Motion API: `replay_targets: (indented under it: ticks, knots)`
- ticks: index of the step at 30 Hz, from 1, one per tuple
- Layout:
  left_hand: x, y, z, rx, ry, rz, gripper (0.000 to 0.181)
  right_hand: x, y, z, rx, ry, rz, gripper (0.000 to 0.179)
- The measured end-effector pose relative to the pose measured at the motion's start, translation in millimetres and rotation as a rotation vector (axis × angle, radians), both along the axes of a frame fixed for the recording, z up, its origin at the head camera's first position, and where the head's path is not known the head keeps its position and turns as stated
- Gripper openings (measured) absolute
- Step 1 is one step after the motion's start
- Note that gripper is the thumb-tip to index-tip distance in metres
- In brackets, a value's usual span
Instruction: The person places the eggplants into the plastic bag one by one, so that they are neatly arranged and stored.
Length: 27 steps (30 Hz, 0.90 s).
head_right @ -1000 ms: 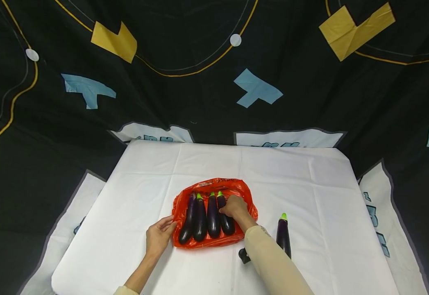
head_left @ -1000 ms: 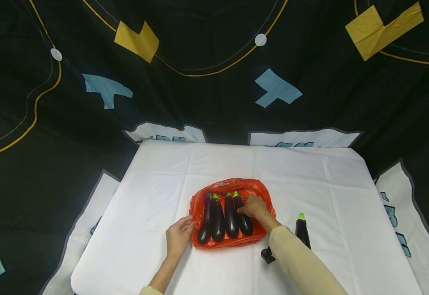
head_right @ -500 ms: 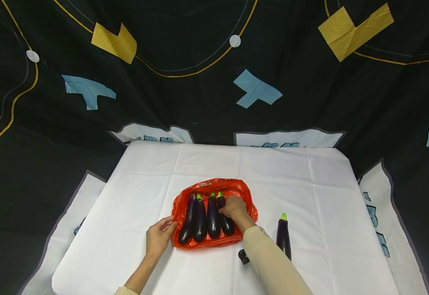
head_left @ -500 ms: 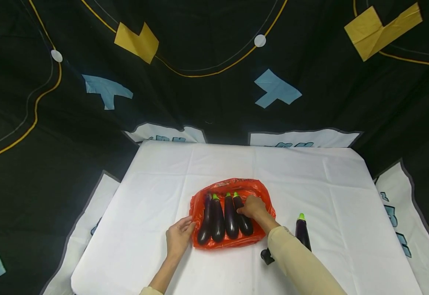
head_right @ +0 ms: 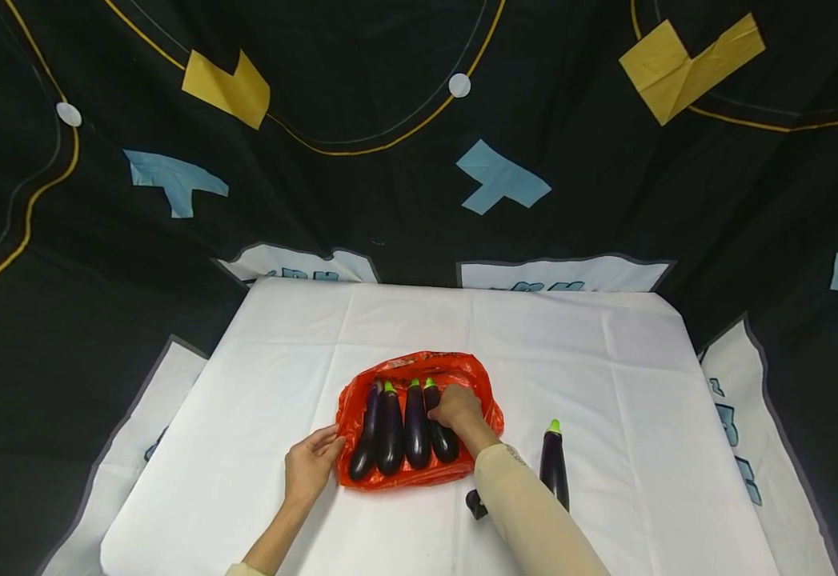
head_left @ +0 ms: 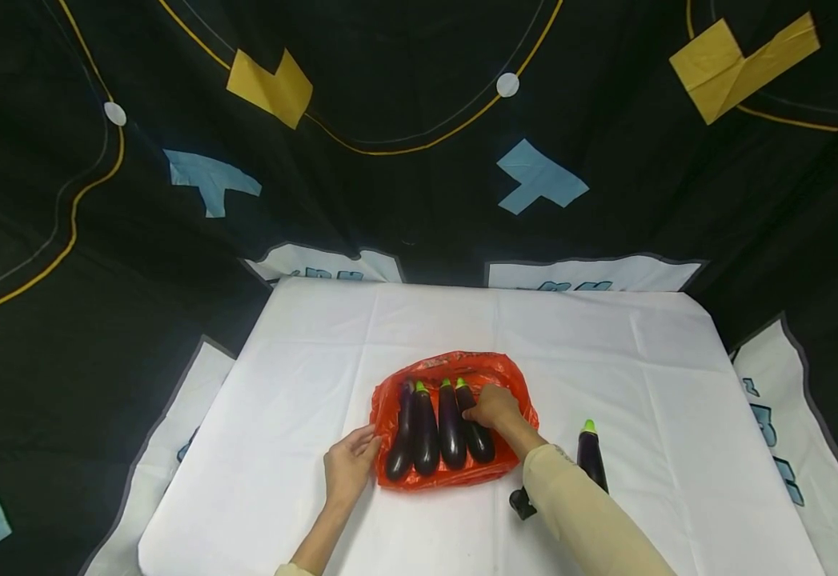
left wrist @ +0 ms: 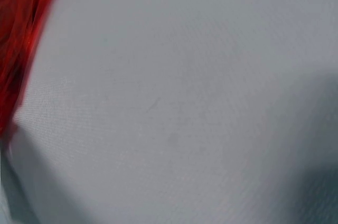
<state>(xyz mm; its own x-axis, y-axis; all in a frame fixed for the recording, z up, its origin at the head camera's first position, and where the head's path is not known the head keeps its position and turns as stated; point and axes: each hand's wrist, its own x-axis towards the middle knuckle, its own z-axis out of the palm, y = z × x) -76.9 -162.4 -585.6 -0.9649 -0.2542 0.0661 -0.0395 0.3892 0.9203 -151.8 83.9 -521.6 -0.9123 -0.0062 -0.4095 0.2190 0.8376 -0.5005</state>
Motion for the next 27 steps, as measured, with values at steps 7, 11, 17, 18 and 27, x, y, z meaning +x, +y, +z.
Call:
replay_targets:
  ticks: [7, 11, 17, 18, 27]
  knots:
    - [1.6, -1.2, -1.6, 0.002, -0.005, -0.001, 0.02, -0.2, 0, -0.1, -0.004, -0.002, 0.005, 0.027]
    - [1.5, -1.4, -1.1, 0.011, -0.001, -0.002, 0.02, -0.3, 0, 0.1, -0.015, 0.014, 0.013, 0.029]
    - [1.8, -1.8, 0.5, 0.011, -0.034, 0.003, 0.02, -0.6, 2, 3.1, -0.015, 0.036, 0.024, 0.032]
    - [1.9, -1.8, 0.5, 0.006, -0.039, 0.002, 0.02, -1.2, 2, 3.6, -0.007, 0.037, 0.028, 0.033]
    - [2.1, -1.9, 0.4, 0.006, -0.001, -0.004, 0.019, -8.3, 10, 15.3, 0.048, 0.076, 0.072, 0.043]
